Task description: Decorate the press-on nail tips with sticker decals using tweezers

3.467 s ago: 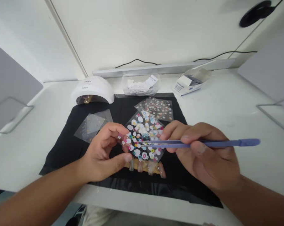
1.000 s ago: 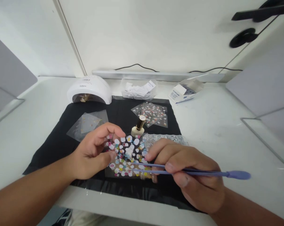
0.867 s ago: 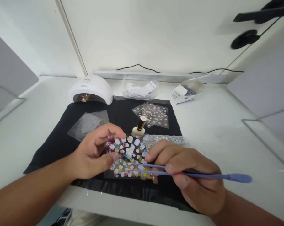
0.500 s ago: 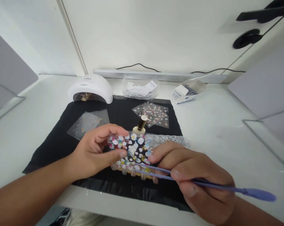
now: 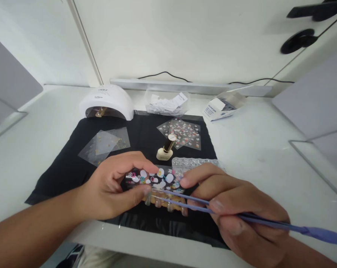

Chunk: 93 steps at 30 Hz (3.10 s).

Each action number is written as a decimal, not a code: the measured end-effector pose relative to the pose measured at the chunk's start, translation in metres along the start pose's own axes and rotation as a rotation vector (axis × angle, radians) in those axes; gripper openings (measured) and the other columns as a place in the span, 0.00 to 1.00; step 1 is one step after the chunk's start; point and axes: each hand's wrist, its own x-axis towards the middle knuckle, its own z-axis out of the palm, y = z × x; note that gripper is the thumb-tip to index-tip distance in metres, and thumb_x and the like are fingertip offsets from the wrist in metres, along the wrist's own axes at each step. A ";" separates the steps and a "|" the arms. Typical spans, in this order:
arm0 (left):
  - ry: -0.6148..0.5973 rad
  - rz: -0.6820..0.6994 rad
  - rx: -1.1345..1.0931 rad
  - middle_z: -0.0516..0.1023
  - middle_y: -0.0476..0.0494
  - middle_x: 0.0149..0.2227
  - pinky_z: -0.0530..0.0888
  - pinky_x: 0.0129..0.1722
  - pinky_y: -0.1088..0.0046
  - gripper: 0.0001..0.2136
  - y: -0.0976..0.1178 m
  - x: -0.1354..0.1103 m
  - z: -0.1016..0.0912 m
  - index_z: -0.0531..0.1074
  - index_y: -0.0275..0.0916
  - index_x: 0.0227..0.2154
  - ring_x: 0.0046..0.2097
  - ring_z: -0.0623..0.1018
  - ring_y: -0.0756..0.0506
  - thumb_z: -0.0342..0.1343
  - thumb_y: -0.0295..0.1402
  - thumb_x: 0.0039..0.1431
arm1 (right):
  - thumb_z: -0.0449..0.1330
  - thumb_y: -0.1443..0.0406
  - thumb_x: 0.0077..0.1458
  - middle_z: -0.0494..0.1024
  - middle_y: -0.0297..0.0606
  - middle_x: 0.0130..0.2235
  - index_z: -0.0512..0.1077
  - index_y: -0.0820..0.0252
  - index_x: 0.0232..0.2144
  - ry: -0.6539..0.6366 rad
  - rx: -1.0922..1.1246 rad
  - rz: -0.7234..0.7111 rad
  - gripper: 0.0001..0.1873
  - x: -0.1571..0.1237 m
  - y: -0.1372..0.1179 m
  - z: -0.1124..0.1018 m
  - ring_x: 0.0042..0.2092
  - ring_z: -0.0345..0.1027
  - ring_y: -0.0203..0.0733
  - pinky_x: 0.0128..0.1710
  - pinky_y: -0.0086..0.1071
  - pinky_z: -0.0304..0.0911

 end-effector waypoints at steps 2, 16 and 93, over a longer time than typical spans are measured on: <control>-0.005 0.032 0.003 0.76 0.47 0.34 0.73 0.35 0.77 0.13 0.000 0.001 0.000 0.76 0.39 0.44 0.34 0.75 0.51 0.61 0.20 0.57 | 0.57 0.68 0.62 0.78 0.36 0.26 0.74 0.60 0.40 -0.006 0.005 -0.004 0.07 0.001 -0.001 0.001 0.29 0.74 0.41 0.39 0.43 0.72; 0.063 0.017 0.090 0.79 0.47 0.37 0.74 0.37 0.78 0.13 0.000 -0.002 0.002 0.77 0.41 0.46 0.36 0.78 0.51 0.64 0.25 0.59 | 0.56 0.69 0.63 0.77 0.38 0.28 0.76 0.59 0.47 0.069 0.091 0.045 0.13 -0.004 -0.002 0.004 0.33 0.74 0.44 0.37 0.44 0.75; -0.109 0.080 0.050 0.81 0.44 0.32 0.74 0.33 0.76 0.07 0.011 0.005 -0.005 0.76 0.36 0.40 0.34 0.77 0.50 0.61 0.22 0.61 | 0.56 0.66 0.63 0.78 0.42 0.29 0.77 0.56 0.49 0.035 0.172 0.166 0.14 -0.002 -0.009 0.004 0.32 0.75 0.47 0.32 0.46 0.77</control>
